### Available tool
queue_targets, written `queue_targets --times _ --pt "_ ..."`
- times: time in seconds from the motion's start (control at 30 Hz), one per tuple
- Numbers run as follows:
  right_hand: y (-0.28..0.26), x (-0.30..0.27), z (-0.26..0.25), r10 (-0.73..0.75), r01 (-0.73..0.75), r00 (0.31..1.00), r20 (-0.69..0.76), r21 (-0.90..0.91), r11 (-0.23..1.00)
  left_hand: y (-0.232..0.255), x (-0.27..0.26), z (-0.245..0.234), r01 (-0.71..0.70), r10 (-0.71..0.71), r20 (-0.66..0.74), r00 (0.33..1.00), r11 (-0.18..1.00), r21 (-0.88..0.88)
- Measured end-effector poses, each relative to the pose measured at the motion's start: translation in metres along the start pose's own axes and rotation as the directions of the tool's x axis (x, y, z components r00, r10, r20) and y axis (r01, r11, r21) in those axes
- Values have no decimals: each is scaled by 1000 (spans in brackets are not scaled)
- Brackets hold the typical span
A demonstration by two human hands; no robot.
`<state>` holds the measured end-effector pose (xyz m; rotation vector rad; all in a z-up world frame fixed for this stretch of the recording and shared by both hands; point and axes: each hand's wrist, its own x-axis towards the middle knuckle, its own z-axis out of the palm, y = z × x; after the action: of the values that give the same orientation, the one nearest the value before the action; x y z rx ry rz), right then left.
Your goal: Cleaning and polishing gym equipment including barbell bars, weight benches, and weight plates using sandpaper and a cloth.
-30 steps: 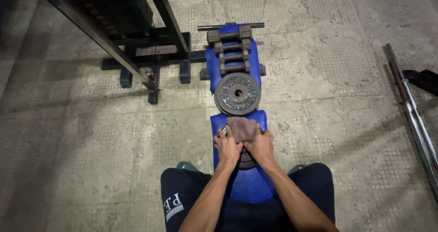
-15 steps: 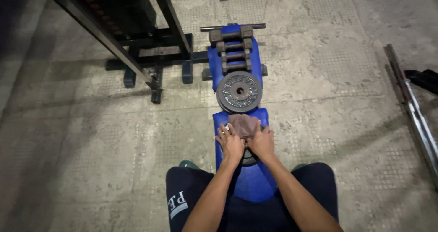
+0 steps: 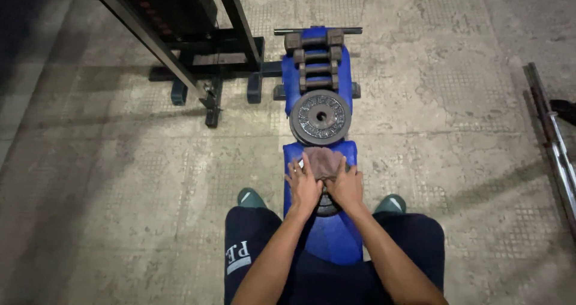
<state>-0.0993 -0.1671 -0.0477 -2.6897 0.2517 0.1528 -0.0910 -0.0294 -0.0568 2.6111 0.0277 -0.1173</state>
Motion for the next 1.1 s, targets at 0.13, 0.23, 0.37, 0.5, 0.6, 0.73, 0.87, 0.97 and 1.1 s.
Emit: queue_targets --times 0.13,0.23,0.37,0.5,0.6,0.73,0.87,0.97,1.1 --pt "-13 -7 -17 -29 32 998 -57 53 998 17 -8 -23 -14 12 67 998 1000 26" --pt "-23 -8 -25 -195 207 963 -188 44 977 2 -8 -8 -97 82 105 991 984 149" --pt "-29 -13 -35 -341 338 930 -136 -46 940 -32 -8 22 -240 235 48 971 945 224" --pt "-32 -18 -31 -473 457 871 -134 -139 879 -13 -19 -10 -359 383 -108 917 914 190" --pt "-10 0 11 -527 517 839 -138 -103 850 -12 -3 1 -379 385 3 923 907 184" --pt "-7 11 18 -540 541 826 -160 -41 840 -26 13 22 -457 475 -76 877 873 172" --pt "-9 29 17 -521 535 837 -170 50 843 -25 30 22 -486 485 -69 872 874 10" --pt "-14 51 5 -526 553 826 -202 105 827 -17 50 11 -518 509 -126 851 854 -51" --pt "-31 88 -23 -541 576 802 -252 91 812 -1 91 -4 -538 525 -213 824 843 -5"
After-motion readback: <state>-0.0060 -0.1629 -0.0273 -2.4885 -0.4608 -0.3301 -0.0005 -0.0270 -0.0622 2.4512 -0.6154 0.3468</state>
